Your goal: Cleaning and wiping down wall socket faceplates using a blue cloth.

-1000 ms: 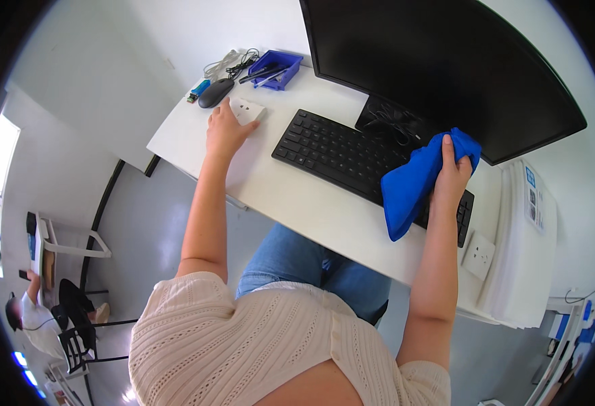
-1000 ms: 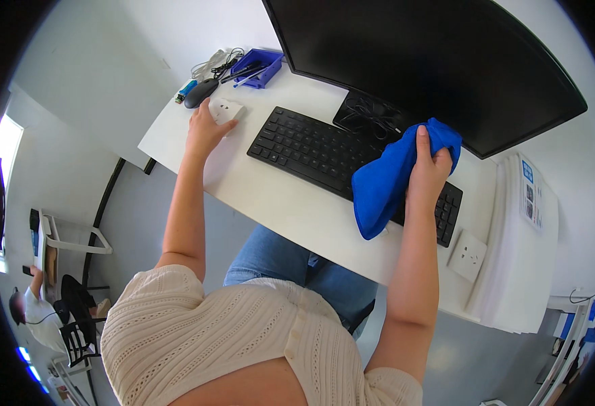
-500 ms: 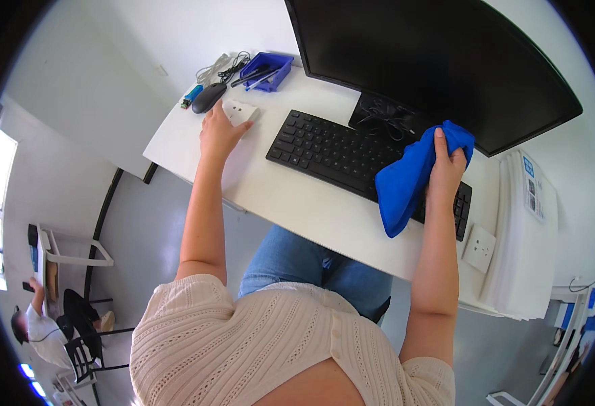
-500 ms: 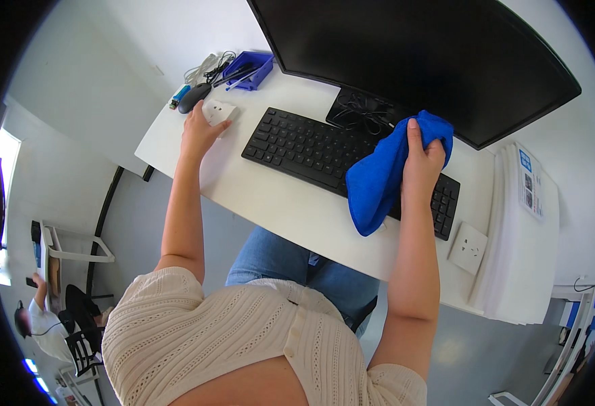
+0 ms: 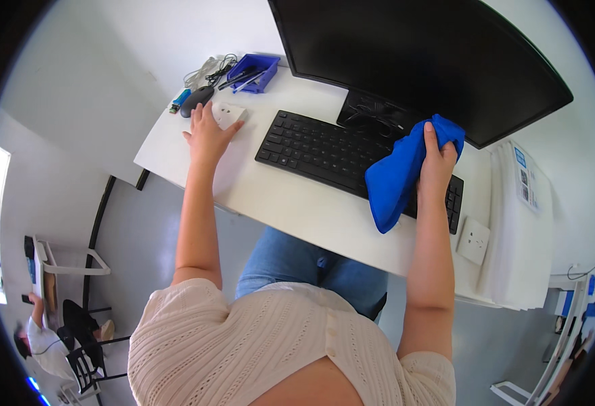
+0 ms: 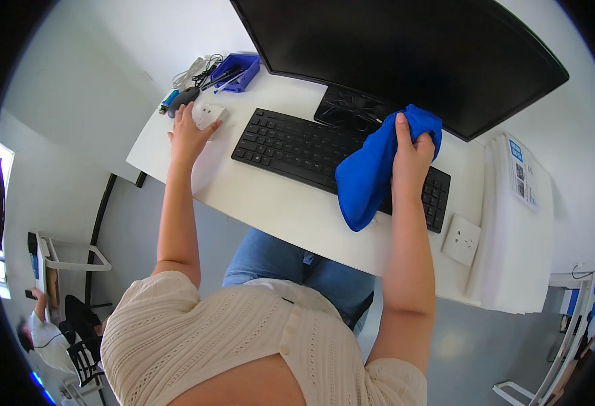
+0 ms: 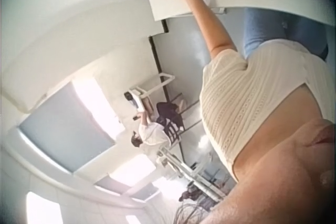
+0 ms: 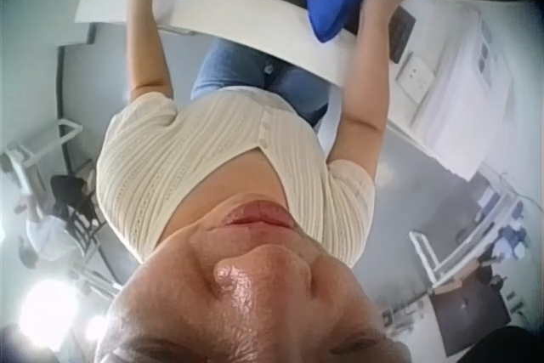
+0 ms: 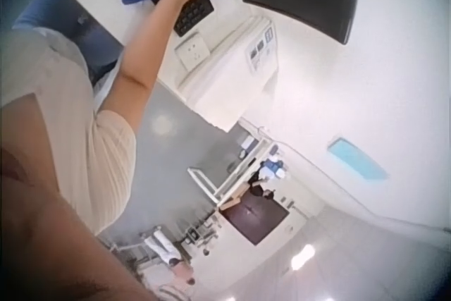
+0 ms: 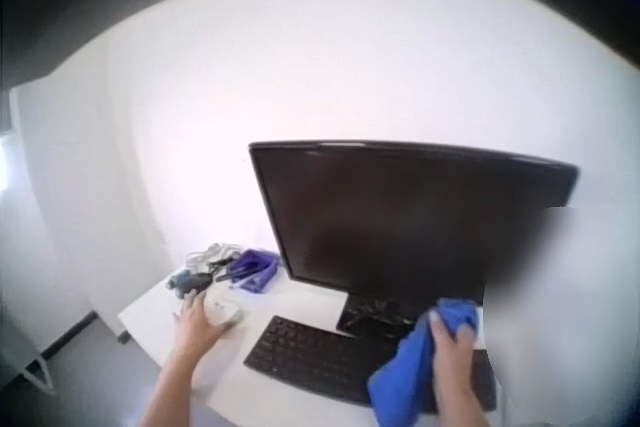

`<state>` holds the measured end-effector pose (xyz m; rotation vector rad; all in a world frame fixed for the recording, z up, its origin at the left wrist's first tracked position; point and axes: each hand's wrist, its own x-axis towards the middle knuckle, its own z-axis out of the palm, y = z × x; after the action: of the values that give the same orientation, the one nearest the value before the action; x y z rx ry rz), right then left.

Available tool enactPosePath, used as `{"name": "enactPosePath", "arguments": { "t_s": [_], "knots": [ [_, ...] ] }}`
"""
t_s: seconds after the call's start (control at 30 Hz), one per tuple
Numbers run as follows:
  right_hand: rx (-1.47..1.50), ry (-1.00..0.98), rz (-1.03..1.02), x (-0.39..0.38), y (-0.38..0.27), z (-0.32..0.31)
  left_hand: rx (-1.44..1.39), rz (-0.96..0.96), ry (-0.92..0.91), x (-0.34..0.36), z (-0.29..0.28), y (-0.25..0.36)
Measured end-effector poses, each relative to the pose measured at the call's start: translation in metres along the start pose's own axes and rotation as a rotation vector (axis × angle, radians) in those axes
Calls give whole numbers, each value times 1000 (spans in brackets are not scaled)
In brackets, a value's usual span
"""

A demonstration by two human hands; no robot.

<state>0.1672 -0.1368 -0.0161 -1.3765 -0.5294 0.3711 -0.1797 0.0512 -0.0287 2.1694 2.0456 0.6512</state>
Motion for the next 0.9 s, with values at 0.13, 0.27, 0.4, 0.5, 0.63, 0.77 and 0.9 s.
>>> {"name": "enactPosePath", "arguments": {
  "t_s": [0.13, 0.27, 0.4, 0.5, 0.63, 0.77, 0.9],
  "knots": [
    [247, 17, -16, -1, -19, -5, -14, 220, 218, -9, -4, 1],
    [297, 147, -50, -9, -68, -29, -194, 467, 325, -29, -22, 29],
    [144, 269, -324, -19, -112, -92, -383, 638, 264, -50, -34, 53],
    [-373, 389, -433, -26, -131, -150, -408, 695, 217, -66, -37, 63],
    [-1120, 257, -276, -30, -121, -208, -511, 756, 64, -89, -28, 81],
    [-1401, -227, -74, -49, -67, -214, -577, 840, -34, -108, -23, 93],
    [-1469, -329, -270, -69, -3, -216, -568, 864, -82, -119, -34, 96]
  ]
}}
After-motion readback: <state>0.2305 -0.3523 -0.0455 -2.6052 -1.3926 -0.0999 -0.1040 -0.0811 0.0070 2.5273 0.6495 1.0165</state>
